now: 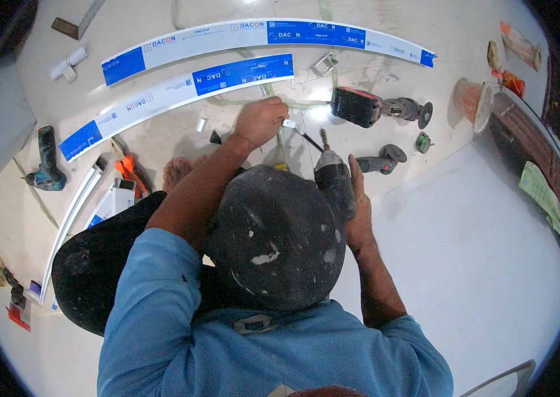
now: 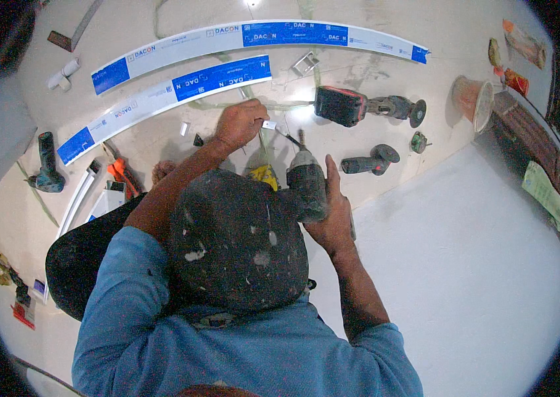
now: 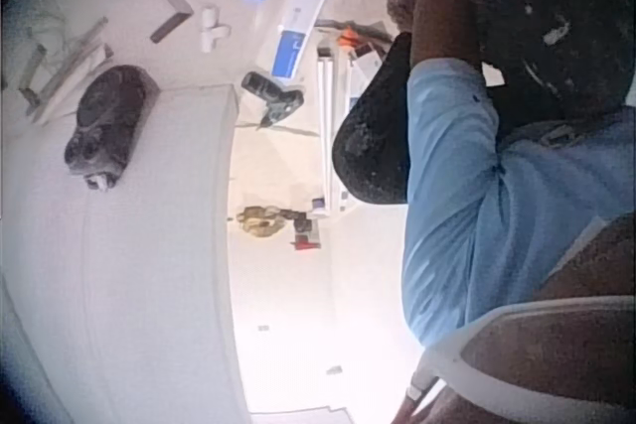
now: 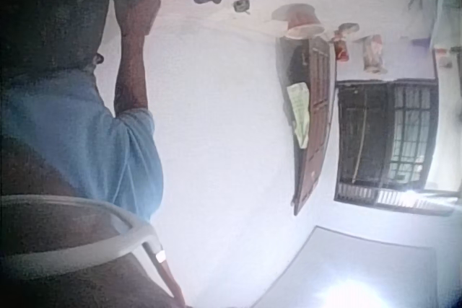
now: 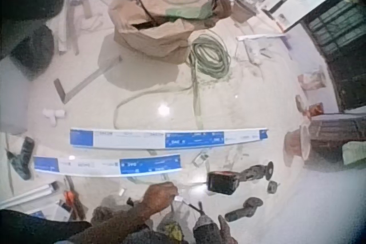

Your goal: The person assembles a metal frame by cutting aluminum profiles, grinding edges, drilling holes, and fastening components with a rivet gun. They handle small metal connectors and use various power tools to complete the assembly.

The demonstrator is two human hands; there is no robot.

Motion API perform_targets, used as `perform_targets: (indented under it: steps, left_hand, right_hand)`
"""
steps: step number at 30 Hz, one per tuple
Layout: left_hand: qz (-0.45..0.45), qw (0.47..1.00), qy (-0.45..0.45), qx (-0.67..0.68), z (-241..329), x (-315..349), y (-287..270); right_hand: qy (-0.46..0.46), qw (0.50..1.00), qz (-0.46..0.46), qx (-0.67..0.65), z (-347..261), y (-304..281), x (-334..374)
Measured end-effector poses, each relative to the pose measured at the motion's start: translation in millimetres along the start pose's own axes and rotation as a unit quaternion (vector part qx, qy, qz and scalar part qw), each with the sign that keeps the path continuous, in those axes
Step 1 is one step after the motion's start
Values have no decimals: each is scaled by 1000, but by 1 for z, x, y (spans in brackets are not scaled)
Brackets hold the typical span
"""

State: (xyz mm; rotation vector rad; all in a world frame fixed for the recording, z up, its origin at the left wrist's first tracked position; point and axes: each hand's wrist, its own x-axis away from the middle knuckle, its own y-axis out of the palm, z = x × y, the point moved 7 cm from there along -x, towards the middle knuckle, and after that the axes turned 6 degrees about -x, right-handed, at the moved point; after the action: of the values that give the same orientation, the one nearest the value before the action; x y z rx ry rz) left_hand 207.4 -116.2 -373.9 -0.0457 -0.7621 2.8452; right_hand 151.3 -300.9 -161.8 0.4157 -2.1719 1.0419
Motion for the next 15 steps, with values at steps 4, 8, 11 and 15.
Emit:
perform_targets:
  steps: [4, 8, 11, 15]
  left_hand:
    - [-27, 1000, -3, 13, 9, -8, -13]
    - [-92, 993, 76, -21, 24, -31, -66]
    - [-204, 965, 83, -142, 48, -58, -135]
    - [-190, 944, 114, -246, 74, -70, -265]
  right_hand:
    - [39, 998, 38, -20, 56, 16, -5]
    - [-129, 967, 174, 132, 154, 51, -47]
    - [-69, 966, 160, 189, 187, 65, -67]
    - [-24, 958, 134, 251, 218, 62, -93]
